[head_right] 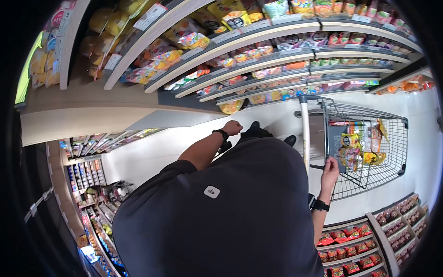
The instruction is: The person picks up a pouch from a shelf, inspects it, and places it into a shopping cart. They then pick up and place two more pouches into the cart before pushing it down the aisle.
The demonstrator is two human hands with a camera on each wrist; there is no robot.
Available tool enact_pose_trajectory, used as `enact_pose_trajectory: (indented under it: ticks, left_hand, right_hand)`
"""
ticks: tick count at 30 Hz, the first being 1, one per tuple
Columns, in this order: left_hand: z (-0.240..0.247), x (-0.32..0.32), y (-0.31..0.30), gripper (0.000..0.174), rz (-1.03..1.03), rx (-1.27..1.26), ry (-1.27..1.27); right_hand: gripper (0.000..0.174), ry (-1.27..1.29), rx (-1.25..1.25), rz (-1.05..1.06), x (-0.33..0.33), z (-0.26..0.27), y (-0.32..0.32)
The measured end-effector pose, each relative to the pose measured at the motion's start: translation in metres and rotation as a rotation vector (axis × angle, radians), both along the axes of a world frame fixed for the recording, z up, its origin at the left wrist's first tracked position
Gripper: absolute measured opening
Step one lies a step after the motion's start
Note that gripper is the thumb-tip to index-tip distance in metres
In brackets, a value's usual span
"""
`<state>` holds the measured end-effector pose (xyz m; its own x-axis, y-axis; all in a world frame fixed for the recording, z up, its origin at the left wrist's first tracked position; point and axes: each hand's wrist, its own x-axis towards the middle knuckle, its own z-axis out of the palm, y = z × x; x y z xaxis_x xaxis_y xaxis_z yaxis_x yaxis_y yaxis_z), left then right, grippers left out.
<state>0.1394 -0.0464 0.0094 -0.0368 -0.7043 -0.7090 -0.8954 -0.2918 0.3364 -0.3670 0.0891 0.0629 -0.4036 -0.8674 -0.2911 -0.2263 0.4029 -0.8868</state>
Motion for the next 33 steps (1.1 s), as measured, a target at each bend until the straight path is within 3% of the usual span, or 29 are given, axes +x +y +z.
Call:
enact_pose_trajectory:
  ticks: [3, 7, 9, 11, 15, 17, 19, 21, 23, 28, 33]
  left_hand:
    - [-0.005, -0.017, -0.015, 0.033, 0.026, 0.0, 0.118]
    - [-0.039, -0.046, -0.054, 0.03, 0.02, -0.227, 0.332]
    - [-0.029, -0.089, -0.094, 0.033, -0.13, -0.47, 0.281]
    - [0.07, -0.169, -0.117, 0.041, 0.06, -0.463, 0.32]
    - [0.114, -0.272, -0.163, 0.051, -0.06, -0.851, 0.499]
    - [0.128, -0.314, -0.173, 0.053, -0.222, -0.876, 0.501]
    - [0.111, -0.348, -0.178, 0.05, -0.331, -0.824, 0.587]
    - [0.155, -0.372, -0.153, 0.045, -0.494, -0.74, 0.468]
    - [0.159, -0.386, -0.151, 0.04, -0.614, -0.546, 0.078]
    - [0.153, -0.399, -0.157, 0.039, -0.702, -0.639, 0.115]
    - [0.149, -0.43, -0.169, 0.035, -0.739, -0.651, 0.1]
  right_hand:
    - [0.021, 0.078, 0.01, 0.012, -0.004, 0.021, 0.003]
    - [0.027, 0.149, 0.021, -0.019, -0.001, 0.044, 0.012]
    - [0.033, 0.239, 0.05, 0.035, 0.003, 0.058, 0.018]
    - [0.036, 0.444, -0.006, 0.018, 0.005, 0.07, 0.029]
    - [0.034, 0.558, 0.1, -0.05, 0.005, 0.105, 0.049]
    - [0.03, 0.637, 0.118, -0.146, 0.006, 0.105, 0.063]
    - [0.028, 0.687, 0.123, -0.25, 0.006, 0.088, 0.076]
    - [0.023, 0.658, 0.097, -0.394, 0.007, 0.08, 0.082]
    - [0.021, 0.696, 0.106, -0.477, 0.01, 0.094, 0.077]
    - [0.008, 0.831, 0.042, -0.643, 0.012, 0.107, 0.076]
    - [0.005, 0.858, -0.002, -0.678, -0.008, 0.102, 0.067]
